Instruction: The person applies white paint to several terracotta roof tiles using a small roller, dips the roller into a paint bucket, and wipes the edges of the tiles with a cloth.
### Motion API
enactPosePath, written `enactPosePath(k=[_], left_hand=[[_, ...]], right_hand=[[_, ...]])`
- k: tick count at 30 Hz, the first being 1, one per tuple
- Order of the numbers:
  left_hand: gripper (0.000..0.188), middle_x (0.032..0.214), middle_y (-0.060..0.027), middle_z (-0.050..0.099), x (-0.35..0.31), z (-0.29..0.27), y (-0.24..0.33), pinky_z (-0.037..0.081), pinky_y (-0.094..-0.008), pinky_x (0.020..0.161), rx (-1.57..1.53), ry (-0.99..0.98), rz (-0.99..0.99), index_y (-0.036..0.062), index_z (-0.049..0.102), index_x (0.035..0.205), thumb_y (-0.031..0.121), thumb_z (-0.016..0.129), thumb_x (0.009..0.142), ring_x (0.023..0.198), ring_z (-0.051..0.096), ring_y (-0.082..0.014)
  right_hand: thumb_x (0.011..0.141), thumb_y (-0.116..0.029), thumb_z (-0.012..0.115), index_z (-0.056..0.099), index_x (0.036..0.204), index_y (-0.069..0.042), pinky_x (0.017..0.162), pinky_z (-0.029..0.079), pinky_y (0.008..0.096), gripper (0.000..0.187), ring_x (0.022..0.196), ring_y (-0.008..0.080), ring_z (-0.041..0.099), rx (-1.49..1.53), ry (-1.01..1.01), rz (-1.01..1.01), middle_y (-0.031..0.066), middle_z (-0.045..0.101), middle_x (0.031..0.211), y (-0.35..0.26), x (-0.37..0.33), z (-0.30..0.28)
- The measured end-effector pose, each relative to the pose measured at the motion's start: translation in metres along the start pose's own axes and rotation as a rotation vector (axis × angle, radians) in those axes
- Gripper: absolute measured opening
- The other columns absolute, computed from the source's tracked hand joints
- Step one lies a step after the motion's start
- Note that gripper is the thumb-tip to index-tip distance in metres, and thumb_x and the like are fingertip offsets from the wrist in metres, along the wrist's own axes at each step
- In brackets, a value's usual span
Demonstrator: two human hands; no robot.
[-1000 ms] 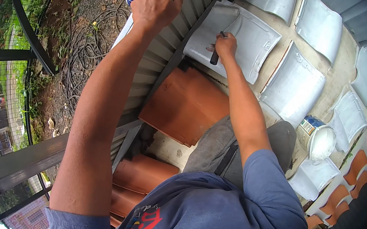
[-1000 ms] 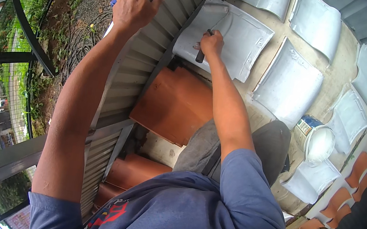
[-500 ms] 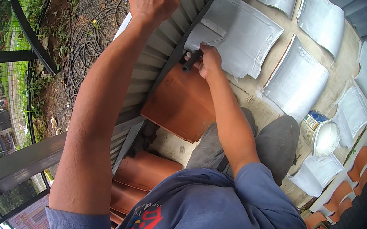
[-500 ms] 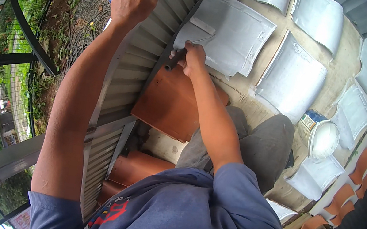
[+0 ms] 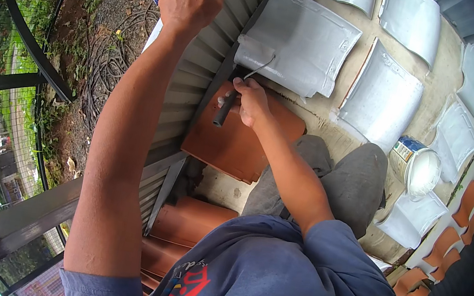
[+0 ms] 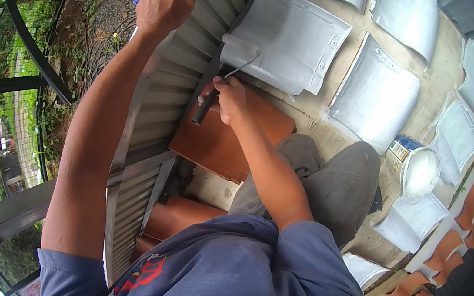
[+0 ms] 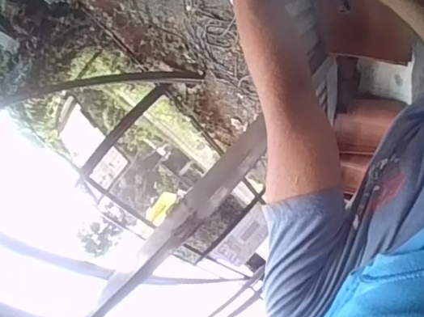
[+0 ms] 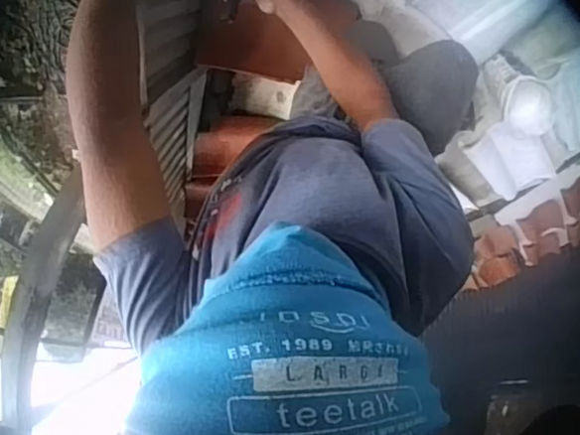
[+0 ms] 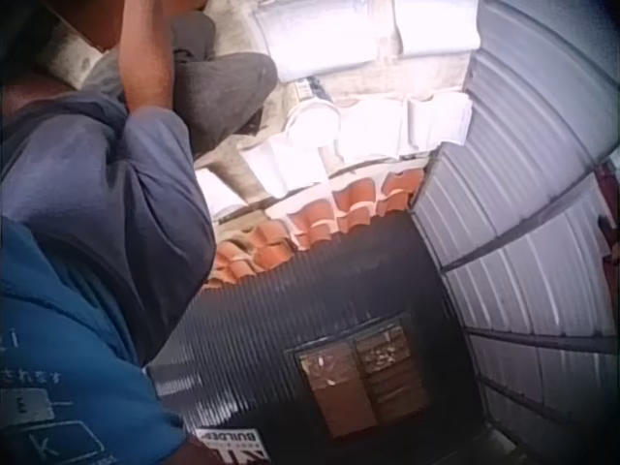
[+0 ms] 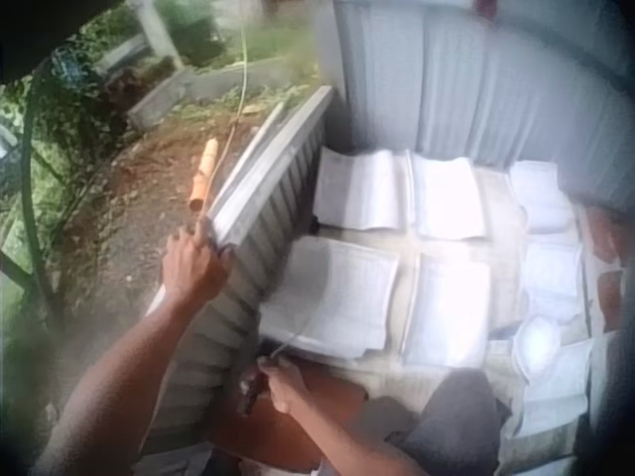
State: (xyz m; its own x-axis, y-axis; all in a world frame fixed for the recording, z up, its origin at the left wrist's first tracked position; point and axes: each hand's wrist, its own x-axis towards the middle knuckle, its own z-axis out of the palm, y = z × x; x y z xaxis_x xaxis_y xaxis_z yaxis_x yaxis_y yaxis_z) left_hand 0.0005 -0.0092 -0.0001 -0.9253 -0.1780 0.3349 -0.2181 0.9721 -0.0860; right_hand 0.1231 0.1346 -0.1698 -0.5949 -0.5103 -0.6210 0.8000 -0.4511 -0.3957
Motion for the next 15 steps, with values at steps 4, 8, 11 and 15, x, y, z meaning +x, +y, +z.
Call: enactPosePath(k=[4,8,11,15], left_hand=[[0.081,0.124,-0.0313,0.061,0.004,0.000,0.010,0.051,-0.0531,0.097,-0.015,-0.002,0.022,0.0039,0.047,0.145,0.060,0.064,0.089,0.117,0.059,-0.0492],[0.078,0.125,-0.0299,0.060,0.005,0.000,0.009,0.052,-0.0518,0.096,0.004,-0.007,0.008,0.0043,0.049,0.142,0.059,0.064,0.088,0.116,0.059,-0.0476],[0.074,0.126,-0.0284,0.060,0.004,0.003,0.012,0.054,-0.0504,0.094,0.019,-0.001,0.006,0.0048,0.052,0.139,0.057,0.065,0.088,0.115,0.059,-0.0457],[0.074,0.125,-0.0283,0.060,0.002,0.000,0.009,0.053,-0.0501,0.095,0.023,-0.001,0.003,0.0049,0.051,0.140,0.056,0.065,0.088,0.116,0.059,-0.0457]], right_hand=[[0.103,-0.024,0.061,0.053,0.104,-0.006,0.068,0.066,0.0498,0.019,0.070,0.0297,0.069,-0.027,0.034,0.027,0.0093,0.058,0.081,0.032,-0.010,-0.012],[0.103,-0.022,0.060,0.053,0.104,-0.006,0.066,0.066,0.0480,0.017,0.070,0.0285,0.069,-0.051,0.045,-0.002,0.0089,0.057,0.080,0.052,-0.007,-0.015],[0.104,-0.020,0.059,0.052,0.104,-0.006,0.065,0.067,0.0470,0.016,0.069,0.0277,0.069,-0.032,0.061,0.045,0.0085,0.057,0.081,0.059,-0.008,-0.014],[0.105,-0.017,0.056,0.051,0.103,-0.002,0.060,0.065,0.0450,0.016,0.064,0.0275,0.067,0.008,0.095,0.023,0.0093,0.056,0.081,0.061,-0.011,-0.009]])
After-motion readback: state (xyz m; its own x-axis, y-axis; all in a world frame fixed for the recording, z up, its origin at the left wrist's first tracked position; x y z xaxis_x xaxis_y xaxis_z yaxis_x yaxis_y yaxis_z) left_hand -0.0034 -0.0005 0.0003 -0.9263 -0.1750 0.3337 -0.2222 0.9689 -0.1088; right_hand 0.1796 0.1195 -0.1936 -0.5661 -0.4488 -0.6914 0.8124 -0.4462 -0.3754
